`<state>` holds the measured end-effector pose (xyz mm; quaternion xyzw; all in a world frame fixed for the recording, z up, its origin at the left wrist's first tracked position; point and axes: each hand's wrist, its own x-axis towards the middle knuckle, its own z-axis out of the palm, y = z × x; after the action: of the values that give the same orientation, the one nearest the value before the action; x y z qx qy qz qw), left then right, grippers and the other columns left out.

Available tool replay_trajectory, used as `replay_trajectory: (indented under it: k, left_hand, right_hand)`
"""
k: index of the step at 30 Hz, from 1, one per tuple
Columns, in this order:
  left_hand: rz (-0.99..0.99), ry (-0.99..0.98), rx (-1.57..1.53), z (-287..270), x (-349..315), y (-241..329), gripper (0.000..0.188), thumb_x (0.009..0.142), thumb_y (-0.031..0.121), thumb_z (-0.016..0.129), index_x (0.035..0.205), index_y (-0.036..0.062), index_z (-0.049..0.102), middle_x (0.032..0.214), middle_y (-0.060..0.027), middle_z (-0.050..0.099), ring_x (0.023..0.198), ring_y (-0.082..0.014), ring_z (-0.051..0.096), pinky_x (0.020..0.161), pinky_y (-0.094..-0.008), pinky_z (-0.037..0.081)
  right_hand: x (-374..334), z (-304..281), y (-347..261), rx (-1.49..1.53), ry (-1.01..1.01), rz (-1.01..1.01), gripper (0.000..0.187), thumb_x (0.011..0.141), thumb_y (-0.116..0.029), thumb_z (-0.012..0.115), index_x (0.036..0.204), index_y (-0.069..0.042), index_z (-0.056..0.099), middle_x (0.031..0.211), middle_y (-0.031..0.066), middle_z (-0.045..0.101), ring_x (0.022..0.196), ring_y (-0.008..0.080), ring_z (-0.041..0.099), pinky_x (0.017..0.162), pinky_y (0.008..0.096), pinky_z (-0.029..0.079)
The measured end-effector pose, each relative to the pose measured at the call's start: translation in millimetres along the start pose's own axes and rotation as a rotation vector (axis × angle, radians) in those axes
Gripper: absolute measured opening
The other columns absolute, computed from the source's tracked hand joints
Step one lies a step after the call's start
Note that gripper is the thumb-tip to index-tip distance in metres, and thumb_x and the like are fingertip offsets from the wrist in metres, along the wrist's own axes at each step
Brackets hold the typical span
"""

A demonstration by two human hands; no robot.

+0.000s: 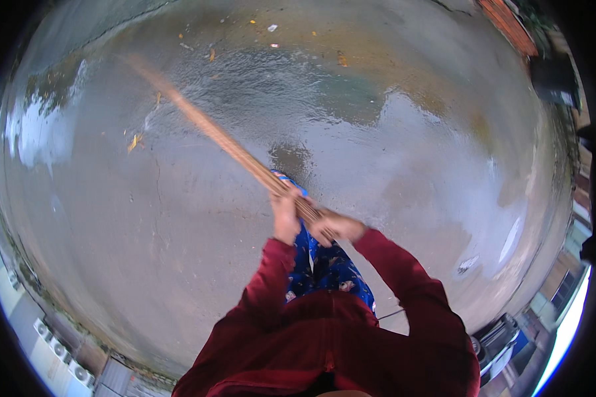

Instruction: The person sweeps a wet concrete outdoor area using a traditional straw broom. They gather scattered leaves and debris into a pile while moving across the surface.

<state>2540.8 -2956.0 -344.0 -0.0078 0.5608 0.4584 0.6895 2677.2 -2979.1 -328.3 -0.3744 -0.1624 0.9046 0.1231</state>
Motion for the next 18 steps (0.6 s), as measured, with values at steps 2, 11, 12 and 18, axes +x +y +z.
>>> replay_trajectory:
  k: [2,11,12,18]
  left_hand:
    - [-0.191,-0.001,-0.017,21,-38,-41,0.011,0.066,0.006,0.056,0.071,-0.0001,0.048,0.06,-0.0082,0.051,0.052,-0.0214,0.054,0.047,-0.0295,0.048]
    - [-0.921,-0.487,0.285,105,-32,-221,0.016,0.066,0.014,0.062,0.067,0.0043,0.049,0.049,-0.0051,0.047,0.039,-0.0167,0.047,0.036,-0.0317,0.039]
    - [-0.966,-0.542,0.329,110,-13,-231,0.017,0.066,0.016,0.062,0.066,0.0043,0.049,0.049,-0.0051,0.047,0.04,-0.0168,0.047,0.037,-0.0313,0.039]
    - [-0.87,-0.671,0.045,52,146,-163,0.016,0.073,0.021,0.058,0.065,0.0111,0.048,0.057,0.0023,0.046,0.047,-0.0066,0.043,0.044,-0.0201,0.038]
  right_hand:
    - [-63,12,37,0.109,0.172,0.03,0.025,0.068,-0.013,0.057,0.089,-0.002,0.048,0.056,0.0032,0.048,0.047,0.011,0.05,0.04,0.0234,0.039]
    - [-138,-26,104,0.713,0.849,-0.224,0.006,0.073,-0.007,0.052,0.069,-0.003,0.048,0.053,0.0053,0.048,0.042,0.0156,0.048,0.04,0.026,0.04]
    - [-126,-48,98,0.654,0.919,-0.228,0.006,0.074,-0.009,0.05,0.07,-0.004,0.05,0.053,0.0046,0.047,0.043,0.0154,0.047,0.04,0.0251,0.039]
    - [36,-96,46,0.389,0.694,-0.243,0.007,0.078,-0.01,0.049,0.083,-0.005,0.05,0.066,0.0031,0.054,0.05,0.0118,0.051,0.043,0.0246,0.045]
